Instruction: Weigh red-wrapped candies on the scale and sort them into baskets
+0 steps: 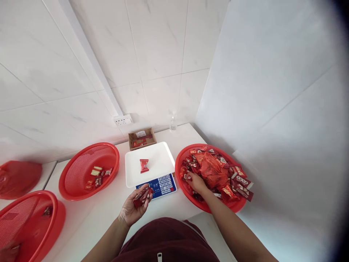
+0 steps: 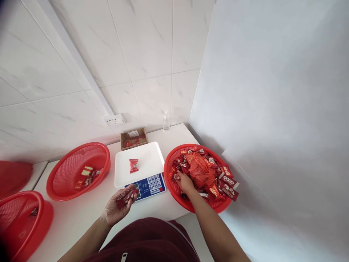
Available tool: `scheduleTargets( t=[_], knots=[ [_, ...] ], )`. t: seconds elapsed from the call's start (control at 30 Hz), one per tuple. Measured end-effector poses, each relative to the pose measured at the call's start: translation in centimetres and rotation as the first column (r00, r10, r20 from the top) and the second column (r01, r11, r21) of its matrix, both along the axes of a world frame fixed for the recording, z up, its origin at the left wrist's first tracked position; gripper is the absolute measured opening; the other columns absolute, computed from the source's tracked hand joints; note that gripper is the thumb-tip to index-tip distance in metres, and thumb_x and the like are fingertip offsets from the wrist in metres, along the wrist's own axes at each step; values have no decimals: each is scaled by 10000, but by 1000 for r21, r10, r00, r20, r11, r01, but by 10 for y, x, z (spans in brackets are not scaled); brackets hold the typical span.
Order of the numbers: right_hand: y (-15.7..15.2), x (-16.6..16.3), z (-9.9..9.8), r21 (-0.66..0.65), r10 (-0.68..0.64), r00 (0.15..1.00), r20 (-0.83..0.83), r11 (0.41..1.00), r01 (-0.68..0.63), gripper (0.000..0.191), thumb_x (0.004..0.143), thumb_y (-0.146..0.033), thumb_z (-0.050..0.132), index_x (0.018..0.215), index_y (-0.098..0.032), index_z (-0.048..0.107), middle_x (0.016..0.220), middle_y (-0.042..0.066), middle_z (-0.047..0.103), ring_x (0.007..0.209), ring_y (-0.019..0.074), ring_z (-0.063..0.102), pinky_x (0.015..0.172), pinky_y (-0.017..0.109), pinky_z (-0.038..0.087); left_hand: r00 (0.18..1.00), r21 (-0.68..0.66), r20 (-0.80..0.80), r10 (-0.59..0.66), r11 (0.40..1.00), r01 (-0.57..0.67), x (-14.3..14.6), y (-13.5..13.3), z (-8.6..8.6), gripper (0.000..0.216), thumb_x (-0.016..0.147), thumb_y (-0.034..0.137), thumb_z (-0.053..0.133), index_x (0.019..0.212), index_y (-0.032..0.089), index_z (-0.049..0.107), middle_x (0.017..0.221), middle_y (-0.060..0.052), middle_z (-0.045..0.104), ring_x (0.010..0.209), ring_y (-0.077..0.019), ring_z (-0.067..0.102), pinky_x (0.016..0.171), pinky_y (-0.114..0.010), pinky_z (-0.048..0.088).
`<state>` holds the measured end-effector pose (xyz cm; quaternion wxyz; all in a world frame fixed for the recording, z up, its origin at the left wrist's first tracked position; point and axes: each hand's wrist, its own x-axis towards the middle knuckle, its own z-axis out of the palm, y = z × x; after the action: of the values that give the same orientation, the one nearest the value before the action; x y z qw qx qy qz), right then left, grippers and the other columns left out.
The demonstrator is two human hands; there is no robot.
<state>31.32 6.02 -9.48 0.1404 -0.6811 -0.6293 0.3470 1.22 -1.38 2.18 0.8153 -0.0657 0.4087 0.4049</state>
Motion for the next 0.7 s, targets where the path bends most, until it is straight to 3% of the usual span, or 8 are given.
scheduleTargets(
  t=[0.13, 0.23, 0.3, 0.37, 0.43, 0.5, 0.57, 0.7],
  knots=[
    [5, 17, 5, -53, -228, 899, -373, 973, 225, 172, 744, -272, 489, 890, -223, 565, 724, -15, 624, 643, 147, 566, 603, 251, 451, 999, -8, -35, 24, 1000, -24, 0, -2, 2, 332, 847, 158, 476, 1148, 198, 612, 835, -87, 711, 731, -186, 682, 527, -208, 526],
    [6, 24, 11, -108, -254, 861, -441, 967, 230, 180, 723, -264, 503, 884, -215, 569, 714, -19, 627, 609, 139, 562, 565, 244, 453, 999, -21, -33, 39, 999, -39, 0, -4, 3, 325, 846, 160, 483, 1143, 192, 613, 812, -86, 711, 724, -183, 682, 521, -205, 526],
    [5, 24, 12, -75, -177, 920, -349, 984, 161, 207, 733, -236, 496, 913, -213, 595, 796, 7, 657, 710, 158, 594, 667, 273, 469, 999, -25, -31, 40, 999, -40, 2, -5, 5, 329, 843, 162, 493, 1150, 192, 607, 802, -82, 711, 726, -182, 681, 521, -204, 527],
    [5, 17, 8, -49, -58, 976, -209, 998, 49, 319, 737, -207, 504, 1041, -217, 600, 1028, 52, 650, 932, 188, 592, 828, 302, 438, 999, -26, -36, 34, 999, -35, 5, -6, 6, 340, 842, 164, 498, 1166, 195, 596, 800, -80, 711, 724, -183, 681, 519, -206, 528],
    [3, 6, 1, -95, 51, 997, -54, 994, -56, 509, 714, -183, 546, 1220, -229, 522, 1313, 91, 491, 1171, 223, 473, 946, 323, 365, 999, -24, -44, 32, 999, -33, 8, -8, 8, 349, 845, 165, 493, 1181, 196, 584, 805, -82, 711, 720, -185, 682, 516, -207, 528],
    [2, -6, -6, -172, 94, 989, 113, 982, -73, 648, 700, -159, 563, 1326, -245, 420, 1447, 120, 298, 1285, 275, 335, 978, 384, 326, 998, -24, -47, 34, 999, -35, 10, -10, 9, 354, 849, 165, 488, 1190, 195, 577, 815, -85, 710, 721, -186, 683, 518, -208, 530],
    [1, -15, -10, -191, 72, 972, 225, 981, -29, 630, 725, -148, 528, 1335, -249, 410, 1455, 153, 252, 1292, 326, 300, 944, 451, 334, 998, -23, -48, 45, 999, -46, 11, -12, 10, 350, 849, 165, 489, 1185, 192, 580, 816, -84, 711, 722, -186, 683, 519, -209, 532],
    [3, -16, -13, -122, 56, 976, 212, 992, -30, 422, 744, -164, 503, 1155, -223, 578, 1292, 164, 449, 1173, 308, 428, 871, 400, 371, 995, -34, -61, 83, 996, -85, 10, -19, 10, 304, 848, 166, 495, 1127, 174, 615, 791, -86, 711, 705, -186, 681, 512, -212, 534]
  ],
)
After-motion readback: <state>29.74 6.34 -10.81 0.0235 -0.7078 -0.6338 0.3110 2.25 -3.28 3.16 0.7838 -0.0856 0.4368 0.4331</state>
